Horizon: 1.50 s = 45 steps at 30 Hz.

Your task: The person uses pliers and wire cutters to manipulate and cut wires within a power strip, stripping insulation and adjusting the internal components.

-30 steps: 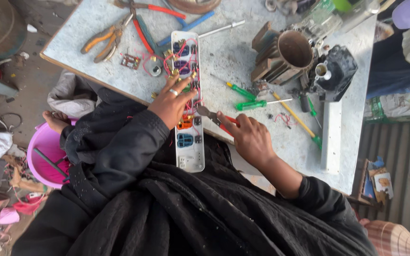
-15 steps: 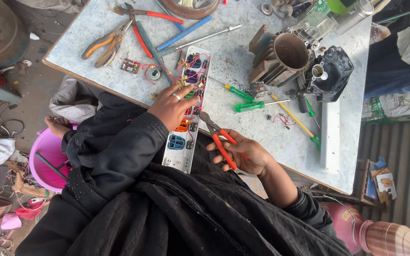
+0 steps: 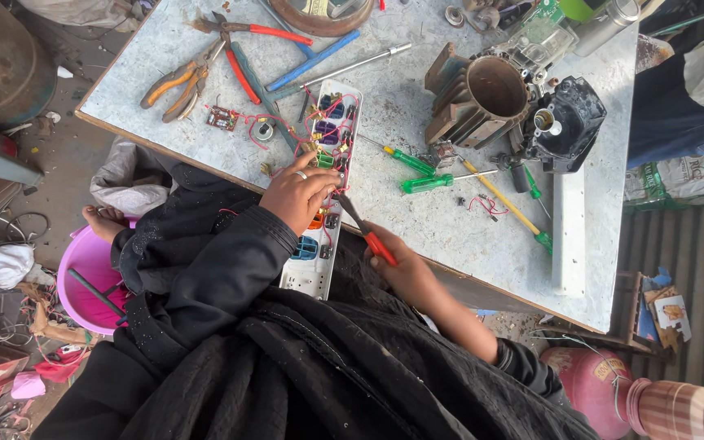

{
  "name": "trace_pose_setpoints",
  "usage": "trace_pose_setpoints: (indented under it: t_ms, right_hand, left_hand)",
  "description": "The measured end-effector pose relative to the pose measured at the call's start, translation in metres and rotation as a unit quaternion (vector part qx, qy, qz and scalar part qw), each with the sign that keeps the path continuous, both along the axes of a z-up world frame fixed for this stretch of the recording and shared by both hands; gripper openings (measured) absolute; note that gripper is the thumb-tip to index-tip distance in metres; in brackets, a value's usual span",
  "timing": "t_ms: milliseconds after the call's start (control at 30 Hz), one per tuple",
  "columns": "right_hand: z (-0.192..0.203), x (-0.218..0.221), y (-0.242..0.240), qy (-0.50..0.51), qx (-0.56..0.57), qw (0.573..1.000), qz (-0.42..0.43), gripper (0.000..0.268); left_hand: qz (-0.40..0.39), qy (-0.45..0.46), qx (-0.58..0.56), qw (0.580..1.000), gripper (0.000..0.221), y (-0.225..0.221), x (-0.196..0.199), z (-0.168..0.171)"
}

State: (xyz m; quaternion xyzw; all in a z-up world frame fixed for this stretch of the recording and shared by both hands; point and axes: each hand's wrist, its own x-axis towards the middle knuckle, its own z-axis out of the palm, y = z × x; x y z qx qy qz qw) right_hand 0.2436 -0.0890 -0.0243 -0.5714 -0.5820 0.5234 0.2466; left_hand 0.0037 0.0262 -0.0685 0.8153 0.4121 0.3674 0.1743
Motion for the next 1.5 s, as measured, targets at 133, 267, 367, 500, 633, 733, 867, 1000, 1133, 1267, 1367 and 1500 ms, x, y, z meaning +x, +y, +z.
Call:
trace_pose_setpoints:
  t_ms: [133,267,367,500,633,733,867,1000,1133,1267,1367,1500]
  right_hand:
    - [0.001,-0.001,-0.009,-0.379,0.338,0.859,0.062,0.067]
    - [0.001,0.006,-0.008,-0.288,0.324,0.898,0.074,0.066]
    - [-0.001,0.016,0.002,-0.227,0.319,0.917,0.082,0.065]
    - [0.007,0.022,0.006,0.242,-0.141,0.960,0.001,0.061]
    - [0.022,0.019,0.008,0.392,-0.285,0.874,-0.043,0.058]
    - [0.025,0.006,0.002,0.111,-0.154,0.981,-0.050,0.055]
    - [0.028,-0.003,-0.013,-0.319,0.292,0.898,0.081,0.057]
    - [0.028,-0.008,-0.020,-0.411,0.316,0.854,0.049,0.060]
    - [0.018,0.005,-0.016,-0.382,0.346,0.855,0.052,0.052]
    - [0.006,0.013,-0.008,0.057,0.039,0.998,0.005,0.049]
    - [0.013,0.013,-0.009,0.414,-0.264,0.864,-0.113,0.045]
    - [0.018,0.020,-0.012,0.337,-0.228,0.906,-0.114,0.050]
  left_hand:
    - [-0.024,-0.023,-0.003,0.999,0.017,0.003,-0.003,-0.006]
    - [-0.019,0.001,0.006,1.000,0.016,0.000,-0.004,-0.004]
    - [-0.020,0.007,0.023,1.000,0.018,0.001,-0.006,0.002]
    - [-0.013,0.027,0.037,0.999,0.019,-0.004,-0.005,0.005]
    - [-0.018,0.018,0.025,0.999,0.019,-0.002,-0.005,0.002]
    - [-0.010,0.036,0.046,0.998,0.019,-0.001,-0.007,0.001]
    - [-0.011,0.048,0.062,0.997,0.020,-0.002,-0.006,-0.007]
    - [-0.015,0.040,0.052,0.998,0.020,0.001,-0.008,-0.010]
    - [-0.007,0.061,0.064,0.996,0.020,-0.002,-0.006,-0.011]
    - [-0.013,0.065,0.086,0.994,0.023,-0.003,-0.007,-0.010]
    - [-0.021,0.052,0.078,0.995,0.022,-0.003,-0.009,-0.010]
    - [-0.047,0.071,0.089,0.992,0.029,0.000,-0.009,-0.008]
